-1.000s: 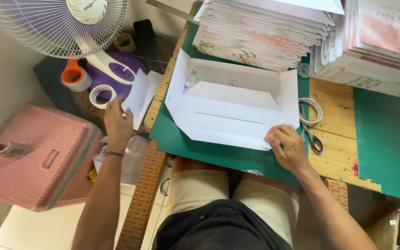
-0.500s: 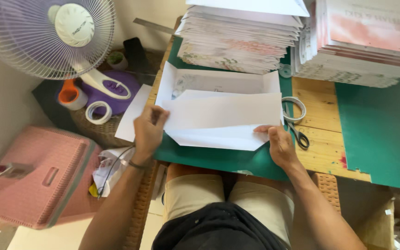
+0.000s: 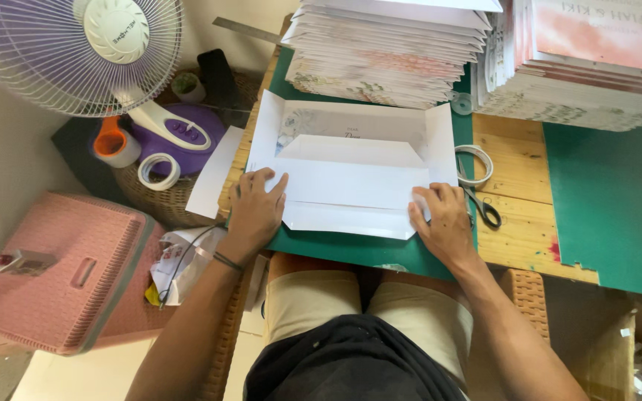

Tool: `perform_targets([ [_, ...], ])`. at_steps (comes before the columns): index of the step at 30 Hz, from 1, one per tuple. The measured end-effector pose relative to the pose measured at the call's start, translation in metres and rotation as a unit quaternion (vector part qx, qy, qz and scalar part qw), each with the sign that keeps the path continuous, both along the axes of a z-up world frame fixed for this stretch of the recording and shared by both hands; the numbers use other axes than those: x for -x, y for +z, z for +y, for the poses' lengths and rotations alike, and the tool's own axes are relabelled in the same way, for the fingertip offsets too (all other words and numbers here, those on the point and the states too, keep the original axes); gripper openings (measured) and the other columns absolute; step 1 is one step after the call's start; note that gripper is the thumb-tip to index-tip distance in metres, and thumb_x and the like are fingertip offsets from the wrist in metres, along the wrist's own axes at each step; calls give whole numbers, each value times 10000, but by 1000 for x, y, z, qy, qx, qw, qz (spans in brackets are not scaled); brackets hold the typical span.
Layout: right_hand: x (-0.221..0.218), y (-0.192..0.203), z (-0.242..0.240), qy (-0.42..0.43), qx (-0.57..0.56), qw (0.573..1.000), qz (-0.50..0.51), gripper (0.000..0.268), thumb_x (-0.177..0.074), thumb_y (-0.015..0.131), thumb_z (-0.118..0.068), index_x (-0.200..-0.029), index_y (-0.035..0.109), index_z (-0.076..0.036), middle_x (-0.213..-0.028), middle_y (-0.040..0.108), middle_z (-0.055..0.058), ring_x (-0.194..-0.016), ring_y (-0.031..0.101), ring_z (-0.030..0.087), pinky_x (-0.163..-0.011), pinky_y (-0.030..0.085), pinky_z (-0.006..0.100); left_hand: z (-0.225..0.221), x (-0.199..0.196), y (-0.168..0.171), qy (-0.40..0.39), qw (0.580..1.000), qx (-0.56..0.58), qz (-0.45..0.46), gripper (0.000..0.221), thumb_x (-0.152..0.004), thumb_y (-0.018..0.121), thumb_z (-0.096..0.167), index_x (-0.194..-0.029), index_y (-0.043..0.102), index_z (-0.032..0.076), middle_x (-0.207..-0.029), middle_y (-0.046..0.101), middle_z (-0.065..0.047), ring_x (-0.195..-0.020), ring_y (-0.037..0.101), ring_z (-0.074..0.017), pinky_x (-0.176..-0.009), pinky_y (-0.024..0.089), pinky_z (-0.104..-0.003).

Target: The person assembles wedding invitations by applying adhesive tape to cardstock flaps and folding them into envelopes. They use scissors to cut the tape and press the folds by hand to secure them.

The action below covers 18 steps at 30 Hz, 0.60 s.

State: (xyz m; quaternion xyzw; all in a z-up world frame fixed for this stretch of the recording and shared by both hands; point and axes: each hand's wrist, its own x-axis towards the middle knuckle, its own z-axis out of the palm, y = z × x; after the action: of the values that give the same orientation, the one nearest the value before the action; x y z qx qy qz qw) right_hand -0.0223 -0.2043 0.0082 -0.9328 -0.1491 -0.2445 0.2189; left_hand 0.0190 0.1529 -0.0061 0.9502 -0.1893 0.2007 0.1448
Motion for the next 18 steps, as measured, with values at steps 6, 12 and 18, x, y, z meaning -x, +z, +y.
perform_targets([
  [6, 4, 3, -1, -13, 8, 1000, 16, 305, -919, 710, -181, -1160, 691, 5, -1131, 651, 199, -1073, 569, 382, -952, 477, 461, 1, -1, -2, 4, 1000, 8, 11, 410, -933, 645, 225, -1334, 675, 145, -1357, 557, -83, -1246, 450, -332, -1030, 358, -510],
  [12, 3, -1, -3, -11, 9, 1000, 3, 319, -917, 710, -178, -1151, 686, 38, -1164, 658, 201, -1090, 567, 380, -966, 475, 459, 2, 0, -1, 11, 1000, 7, 28, 410, -951, 635, 226, -1350, 667, 138, -1370, 556, -59, -1253, 444, -333, -1027, 358, -505],
  [18, 0, -7, -7, -20, 3, 1000, 12, 290, -925, 708, -178, -1129, 703, 27, -1164, 662, 196, -1080, 571, 371, -953, 486, 449, 2, -2, -4, 12, 1000, 0, 21, 408, -948, 627, 227, -1341, 672, 129, -1376, 556, -58, -1254, 444, -330, -1030, 353, -510],
])
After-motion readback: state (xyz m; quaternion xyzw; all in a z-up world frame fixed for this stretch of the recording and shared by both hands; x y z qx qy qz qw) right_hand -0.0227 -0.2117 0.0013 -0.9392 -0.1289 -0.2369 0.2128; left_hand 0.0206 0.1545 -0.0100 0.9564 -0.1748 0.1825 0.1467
